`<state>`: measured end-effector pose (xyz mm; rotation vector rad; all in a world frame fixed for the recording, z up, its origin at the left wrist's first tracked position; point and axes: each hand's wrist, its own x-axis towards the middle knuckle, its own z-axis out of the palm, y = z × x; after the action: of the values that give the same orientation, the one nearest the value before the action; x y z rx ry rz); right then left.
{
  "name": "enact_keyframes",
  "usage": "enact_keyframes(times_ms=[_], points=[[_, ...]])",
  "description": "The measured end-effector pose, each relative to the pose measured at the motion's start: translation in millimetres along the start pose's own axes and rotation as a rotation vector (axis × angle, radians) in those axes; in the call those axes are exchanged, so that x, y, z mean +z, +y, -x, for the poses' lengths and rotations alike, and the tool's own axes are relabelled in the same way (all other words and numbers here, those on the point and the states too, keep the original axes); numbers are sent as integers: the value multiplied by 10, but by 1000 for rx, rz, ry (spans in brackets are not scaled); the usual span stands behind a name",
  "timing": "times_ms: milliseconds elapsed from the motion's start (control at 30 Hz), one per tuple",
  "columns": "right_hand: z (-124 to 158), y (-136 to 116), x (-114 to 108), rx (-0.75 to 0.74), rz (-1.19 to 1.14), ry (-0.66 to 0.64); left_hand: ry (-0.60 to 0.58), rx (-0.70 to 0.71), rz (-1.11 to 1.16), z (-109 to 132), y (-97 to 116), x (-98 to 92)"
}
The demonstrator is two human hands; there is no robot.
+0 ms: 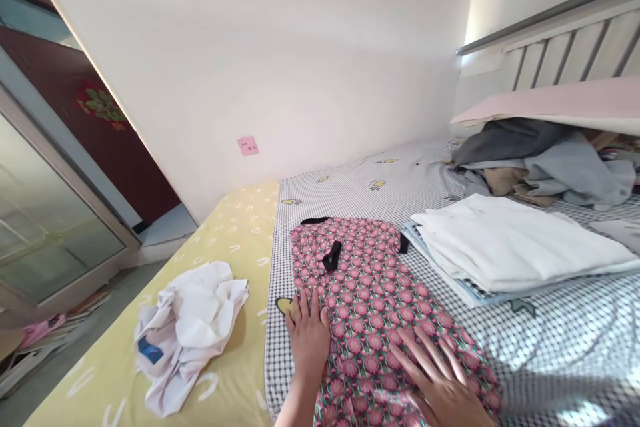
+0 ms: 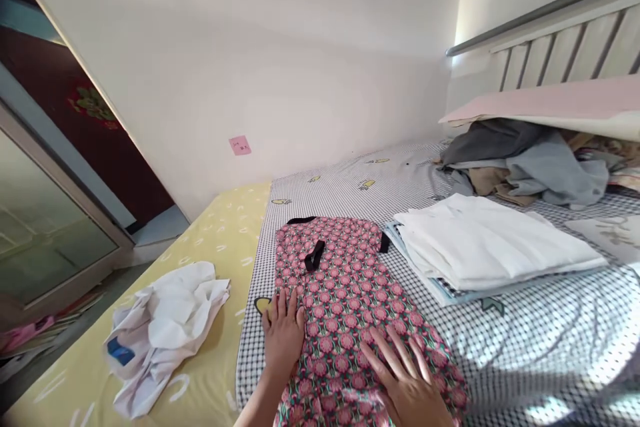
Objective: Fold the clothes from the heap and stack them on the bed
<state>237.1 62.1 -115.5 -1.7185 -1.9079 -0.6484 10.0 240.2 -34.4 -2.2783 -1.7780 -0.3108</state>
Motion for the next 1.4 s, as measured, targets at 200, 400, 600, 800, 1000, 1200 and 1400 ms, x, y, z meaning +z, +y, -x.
enact_keyframes(times_ms=[200,400,600,800,1000,1200,1400], points=[[235,-199,-161,148,-101,-43,12,-31,10,619,-46,-60],[458,-162,-340,456,-662,-13,183,6,75,1451,35,51],[772,328,-383,1179,-1001,320,120,54,29,1825,90,145],[644,516,-446,1259,-1068,188,105,50,-6,1810,120,86],[488,288,-522,1308,-1386,168,106,77,9,1838,98,42],[399,254,-708,1449,-1610,260,-17,341,106,1883,108,-6],[260,187,-946,1416,-1614,262,-243,528,267,1959,278,42]])
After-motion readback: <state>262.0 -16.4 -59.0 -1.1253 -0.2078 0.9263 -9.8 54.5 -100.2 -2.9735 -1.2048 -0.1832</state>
